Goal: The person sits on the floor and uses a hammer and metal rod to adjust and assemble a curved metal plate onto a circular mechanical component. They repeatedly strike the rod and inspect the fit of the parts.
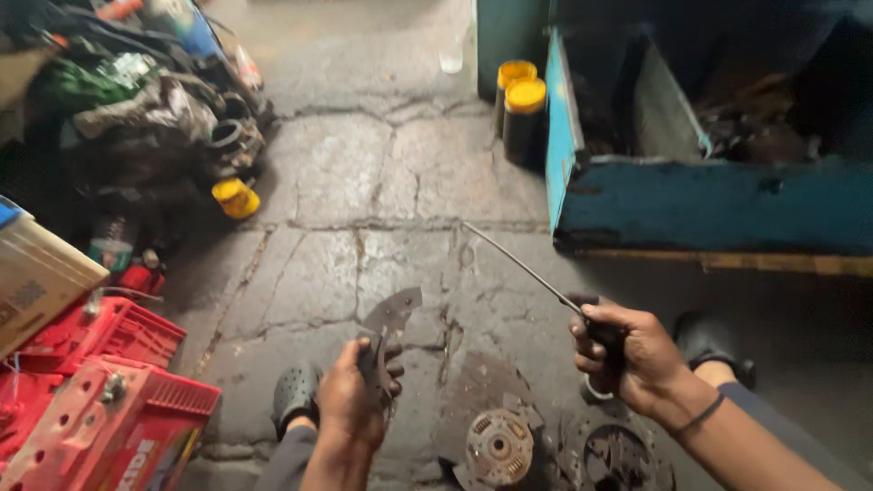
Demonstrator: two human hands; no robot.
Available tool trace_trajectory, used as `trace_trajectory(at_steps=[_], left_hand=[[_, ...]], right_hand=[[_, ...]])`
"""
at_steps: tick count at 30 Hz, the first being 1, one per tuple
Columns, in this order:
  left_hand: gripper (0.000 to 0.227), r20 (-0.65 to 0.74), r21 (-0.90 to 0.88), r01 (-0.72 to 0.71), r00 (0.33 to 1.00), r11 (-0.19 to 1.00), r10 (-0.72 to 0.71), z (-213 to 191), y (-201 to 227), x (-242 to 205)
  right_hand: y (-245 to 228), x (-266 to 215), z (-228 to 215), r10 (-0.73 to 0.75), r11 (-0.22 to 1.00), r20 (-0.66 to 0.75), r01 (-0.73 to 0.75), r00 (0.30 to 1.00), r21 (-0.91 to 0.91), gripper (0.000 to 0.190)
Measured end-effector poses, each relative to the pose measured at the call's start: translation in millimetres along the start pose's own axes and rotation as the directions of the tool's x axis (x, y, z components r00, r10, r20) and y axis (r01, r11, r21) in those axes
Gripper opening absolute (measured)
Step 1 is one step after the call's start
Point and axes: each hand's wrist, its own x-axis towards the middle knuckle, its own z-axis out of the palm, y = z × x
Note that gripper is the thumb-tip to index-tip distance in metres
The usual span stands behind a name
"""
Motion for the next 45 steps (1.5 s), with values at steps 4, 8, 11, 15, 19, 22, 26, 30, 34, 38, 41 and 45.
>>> trace_trajectory(at_steps=[4, 8, 11, 15, 19, 22, 26, 30, 34, 38, 41, 45], left_hand=[[0.035, 0.014, 0.090, -0.016, 1.000, 0.996, 0.015, 18, 3, -4], [0.036, 0.064, 0.141, -0.045, 0.997, 0.989, 0.036, 35, 5, -10], [0.034, 0.062, 0.155, -0.017, 0.998, 0.988, 0.008, 44, 4, -16], [0.031, 0.091, 0.172, -0.002, 0.996, 0.985, -0.014, 53, 1, -22], [0.027, 0.131, 0.176, -0.021, 0.991, 0.984, -0.002, 50, 0, -23], [0.022, 0.118, 0.156, -0.037, 0.993, 0.987, 0.019, 46, 1, -23], [0.019, 0.140, 0.157, -0.125, 0.985, 0.980, 0.103, 48, 3, -26], [0.018, 0.139, 0.166, -0.096, 0.988, 0.981, 0.073, 43, 4, -27], [0.018, 0.135, 0.178, -0.121, 0.986, 0.977, 0.098, 45, 6, -29], [0.018, 0.137, 0.177, -0.099, 0.988, 0.979, 0.075, 48, 3, -31], [0.017, 0.146, 0.164, -0.061, 0.989, 0.985, 0.037, 49, 1, -33], [0.016, 0.185, 0.248, 0.014, 0.981, 0.969, -0.062, 53, -7, -40]], right_hand=[[-11, -3, -7, 0.082, 0.982, -0.109, -0.099, 0.991, -0.162, 0.027], [-13, -24, 1, -0.169, 0.939, -0.049, 0.145, 0.984, -0.312, 0.040], [-1, -40, 9, -0.358, 0.689, 0.153, 0.371, 0.921, -0.622, 0.044], [20, -38, 20, -0.252, 0.385, 0.287, 0.368, 0.924, -0.846, 0.027], [34, -33, 18, -0.229, 0.346, 0.211, 0.282, 0.950, -0.895, 0.020], [42, -32, 20, -0.403, 0.276, 0.292, 0.419, 0.867, -0.865, 0.020], [42, -20, 31, -0.240, -0.089, 0.129, 0.111, 0.962, -0.990, 0.020], [41, -25, 34, -0.359, 0.243, 0.125, 0.221, 0.925, -0.945, 0.022], [41, -17, 35, -0.282, -0.091, 0.254, 0.237, 0.925, -0.967, 0.025], [41, -8, 28, -0.161, 0.340, 0.036, 0.089, 0.986, -0.936, 0.023], [34, -3, 29, -0.201, 0.624, 0.036, 0.156, 0.979, -0.765, 0.026], [21, 1, 36, -0.145, 0.783, -0.083, 0.063, 0.986, -0.619, 0.025]])
